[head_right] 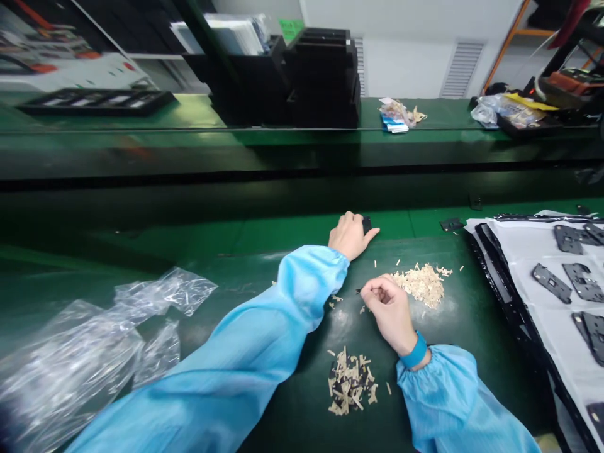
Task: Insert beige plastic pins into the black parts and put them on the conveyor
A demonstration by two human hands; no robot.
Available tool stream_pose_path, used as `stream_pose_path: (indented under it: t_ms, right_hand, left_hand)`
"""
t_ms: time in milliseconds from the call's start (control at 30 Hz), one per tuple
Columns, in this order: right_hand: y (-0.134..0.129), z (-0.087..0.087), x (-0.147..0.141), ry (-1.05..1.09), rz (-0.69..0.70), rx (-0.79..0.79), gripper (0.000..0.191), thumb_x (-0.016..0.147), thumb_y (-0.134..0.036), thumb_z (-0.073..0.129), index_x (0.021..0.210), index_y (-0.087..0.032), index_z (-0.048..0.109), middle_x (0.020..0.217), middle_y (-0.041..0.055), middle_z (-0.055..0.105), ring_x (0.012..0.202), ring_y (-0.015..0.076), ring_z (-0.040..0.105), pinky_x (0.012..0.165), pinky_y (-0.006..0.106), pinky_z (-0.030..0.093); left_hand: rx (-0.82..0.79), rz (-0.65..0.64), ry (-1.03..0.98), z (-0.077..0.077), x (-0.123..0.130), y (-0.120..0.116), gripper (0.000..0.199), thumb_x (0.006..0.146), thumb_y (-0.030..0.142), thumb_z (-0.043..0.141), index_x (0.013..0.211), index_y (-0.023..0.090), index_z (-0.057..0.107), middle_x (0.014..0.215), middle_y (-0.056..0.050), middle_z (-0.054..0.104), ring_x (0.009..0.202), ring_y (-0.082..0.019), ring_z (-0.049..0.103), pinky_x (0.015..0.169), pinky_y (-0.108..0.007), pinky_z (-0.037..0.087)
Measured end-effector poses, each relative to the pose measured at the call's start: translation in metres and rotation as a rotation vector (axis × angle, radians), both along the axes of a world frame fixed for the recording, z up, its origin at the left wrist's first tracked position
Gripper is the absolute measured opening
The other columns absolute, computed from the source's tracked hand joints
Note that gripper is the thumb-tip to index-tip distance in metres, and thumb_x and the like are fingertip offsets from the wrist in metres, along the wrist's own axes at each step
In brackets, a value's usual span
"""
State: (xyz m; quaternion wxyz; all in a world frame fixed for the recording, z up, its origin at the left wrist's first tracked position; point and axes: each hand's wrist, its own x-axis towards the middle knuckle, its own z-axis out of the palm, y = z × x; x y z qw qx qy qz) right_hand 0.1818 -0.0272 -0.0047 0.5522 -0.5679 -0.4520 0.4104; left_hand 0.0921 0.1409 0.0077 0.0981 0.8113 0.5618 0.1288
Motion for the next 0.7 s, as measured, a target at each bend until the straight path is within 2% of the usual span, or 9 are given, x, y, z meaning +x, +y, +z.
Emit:
stream_pose_path:
  t_ms: [67,200,333,467,567,700]
  right_hand:
    - [-0.001,-0.001,-0.001,0.023,0.007,-0.019,0.016,0.08,-0.035,0.07,0.073,-0.02,0.069,0.069,0.0003,0.059,0.061,0.0144,0.051,0.054,0.026,0.041]
    - [-0.001,-0.002,-0.001,0.097,0.026,-0.076,0.021,0.079,-0.04,0.071,0.077,-0.02,0.067,0.064,-0.0015,0.057,0.054,0.0126,0.046,0.051,0.024,0.038]
    - [-0.001,-0.005,-0.002,0.183,0.03,-0.113,0.024,0.077,-0.043,0.073,0.077,-0.02,0.065,0.058,-0.0047,0.051,0.048,0.0096,0.038,0.045,0.023,0.029]
    - [0.001,-0.008,-0.002,0.202,0.003,-0.108,0.024,0.077,-0.041,0.074,0.078,-0.019,0.065,0.059,-0.0045,0.052,0.049,0.0094,0.037,0.044,0.022,0.026]
    - [0.001,-0.008,-0.004,0.202,0.009,-0.109,0.022,0.077,-0.039,0.073,0.077,-0.019,0.065,0.061,-0.0033,0.055,0.049,0.0092,0.039,0.044,0.022,0.028]
    - [-0.001,-0.006,-0.007,0.196,0.033,-0.136,0.021,0.073,-0.037,0.076,0.073,-0.019,0.064,0.058,-0.0042,0.054,0.048,0.0088,0.039,0.045,0.022,0.03]
  left_hand:
    - [-0.02,0.054,0.034,-0.001,0.015,0.005,0.051,0.095,0.055,0.056,0.118,0.01,0.059,0.126,-0.023,0.055,0.12,-0.034,0.053,0.088,-0.04,0.054]
    - [-0.071,0.055,0.041,-0.002,0.024,0.013,0.035,0.093,0.029,0.061,0.119,0.006,0.059,0.127,-0.026,0.056,0.119,-0.035,0.057,0.089,-0.04,0.054]
    - [-0.124,0.003,0.003,0.004,0.011,0.024,0.029,0.085,0.012,0.064,0.113,0.003,0.064,0.117,-0.026,0.064,0.114,-0.034,0.064,0.095,-0.041,0.05]
    - [-0.16,0.0,-0.113,0.015,-0.017,0.028,0.018,0.088,0.012,0.059,0.104,0.011,0.068,0.104,-0.02,0.072,0.11,-0.033,0.068,0.096,-0.042,0.05]
    - [-0.228,-0.039,-0.254,0.016,-0.044,0.012,0.012,0.093,0.024,0.058,0.095,0.018,0.067,0.095,-0.009,0.076,0.096,-0.025,0.072,0.087,-0.035,0.053]
    - [-0.397,-0.097,-0.459,0.0,-0.073,-0.036,0.018,0.095,0.034,0.056,0.095,0.017,0.06,0.082,-0.003,0.076,0.071,-0.015,0.071,0.066,-0.024,0.055]
